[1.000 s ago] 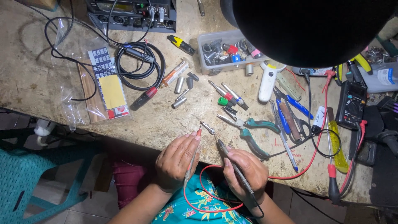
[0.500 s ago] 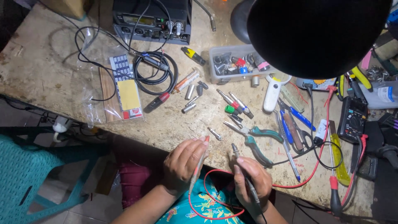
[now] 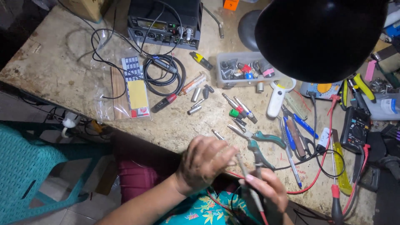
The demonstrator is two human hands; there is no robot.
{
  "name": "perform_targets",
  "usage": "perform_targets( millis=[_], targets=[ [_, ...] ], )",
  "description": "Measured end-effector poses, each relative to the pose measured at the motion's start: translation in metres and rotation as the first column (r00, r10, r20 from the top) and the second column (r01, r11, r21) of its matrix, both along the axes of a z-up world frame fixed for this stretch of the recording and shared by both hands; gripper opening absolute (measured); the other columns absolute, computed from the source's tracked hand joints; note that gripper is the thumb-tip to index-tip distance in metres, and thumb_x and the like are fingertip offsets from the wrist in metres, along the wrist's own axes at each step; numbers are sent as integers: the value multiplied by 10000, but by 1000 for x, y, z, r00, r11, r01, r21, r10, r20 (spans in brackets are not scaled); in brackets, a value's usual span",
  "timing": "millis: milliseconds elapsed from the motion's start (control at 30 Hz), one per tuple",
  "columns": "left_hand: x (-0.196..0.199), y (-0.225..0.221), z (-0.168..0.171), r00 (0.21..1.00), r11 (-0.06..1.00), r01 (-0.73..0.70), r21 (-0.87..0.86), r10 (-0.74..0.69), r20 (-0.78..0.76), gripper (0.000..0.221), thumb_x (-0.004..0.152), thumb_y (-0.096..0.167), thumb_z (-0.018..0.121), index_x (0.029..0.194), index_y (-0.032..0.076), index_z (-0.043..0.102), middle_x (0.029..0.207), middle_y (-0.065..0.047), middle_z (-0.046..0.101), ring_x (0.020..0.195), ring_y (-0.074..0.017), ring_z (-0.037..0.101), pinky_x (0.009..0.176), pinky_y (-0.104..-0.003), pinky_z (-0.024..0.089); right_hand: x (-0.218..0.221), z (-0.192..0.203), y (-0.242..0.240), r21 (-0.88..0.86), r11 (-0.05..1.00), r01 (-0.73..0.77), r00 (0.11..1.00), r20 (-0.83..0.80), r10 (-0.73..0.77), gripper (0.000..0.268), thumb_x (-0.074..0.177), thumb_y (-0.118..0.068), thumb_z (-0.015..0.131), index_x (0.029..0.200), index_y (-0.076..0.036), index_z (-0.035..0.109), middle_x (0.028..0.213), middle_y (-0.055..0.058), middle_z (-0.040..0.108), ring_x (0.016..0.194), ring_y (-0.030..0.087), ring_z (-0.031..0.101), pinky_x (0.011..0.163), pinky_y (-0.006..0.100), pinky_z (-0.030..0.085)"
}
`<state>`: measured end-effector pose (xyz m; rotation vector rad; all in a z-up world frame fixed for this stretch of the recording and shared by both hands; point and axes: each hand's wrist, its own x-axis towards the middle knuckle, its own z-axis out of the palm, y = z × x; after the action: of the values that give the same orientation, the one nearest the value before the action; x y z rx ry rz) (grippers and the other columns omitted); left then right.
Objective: Soldering wires to a small electronic connector and using pliers for assembly on a workbench.
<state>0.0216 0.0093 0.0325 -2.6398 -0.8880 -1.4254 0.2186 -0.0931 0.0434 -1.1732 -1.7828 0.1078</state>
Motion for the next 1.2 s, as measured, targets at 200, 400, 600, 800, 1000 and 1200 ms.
perform_targets(
  millis=[200,400,600,800,1000,1200],
  targets=[
    [-24,28,0,998,961,-52,-272,43,-39,142,932,64,667,1046,101,745,1036,-71,653,937,-287,590,652,-399,514,90,20,-1,86,956,282,932,212,-294,215,993,22,776,1176,12,664,1131,286,656,959,320,698,869,365,567],
    [-21,51,-22,984,950,-18,-312,-38,-172,229,906,-11,634,1070,112,737,989,-80,607,889,-299,567,611,-399,499,167,32,25,-26,894,448,729,589,-349,204,1044,7,783,1245,-13,755,1223,198,732,1123,348,694,998,427,544],
    [-15,58,-36,987,936,18,-352,-74,-145,59,880,76,737,896,133,730,908,-53,576,828,-288,545,534,-409,465,134,28,29,-55,855,516,702,598,-386,309,1016,117,701,1320,88,747,1284,257,687,1181,418,661,1001,510,540],
    [-22,58,-17,991,918,40,-394,-87,-104,73,957,159,711,917,119,665,958,-28,606,889,-263,560,686,-394,476,22,35,46,-241,922,304,924,312,-223,174,946,-55,752,1097,31,749,1078,169,743,970,274,703,924,377,546],
    [-31,60,-5,983,858,182,-481,-166,76,39,940,86,723,966,94,695,937,-56,624,878,-260,617,707,-373,500,-11,16,71,-336,928,160,963,260,-72,253,930,-148,740,1136,-1,721,1027,135,752,886,246,722,790,354,597],
    [-32,61,-8,971,816,236,-527,-176,162,33,968,143,693,967,130,724,904,-26,682,871,-255,666,747,-365,542,-17,14,78,-371,924,88,994,88,-59,123,929,-108,724,1014,-31,768,930,112,775,846,266,751,756,362,613]
  ],
)
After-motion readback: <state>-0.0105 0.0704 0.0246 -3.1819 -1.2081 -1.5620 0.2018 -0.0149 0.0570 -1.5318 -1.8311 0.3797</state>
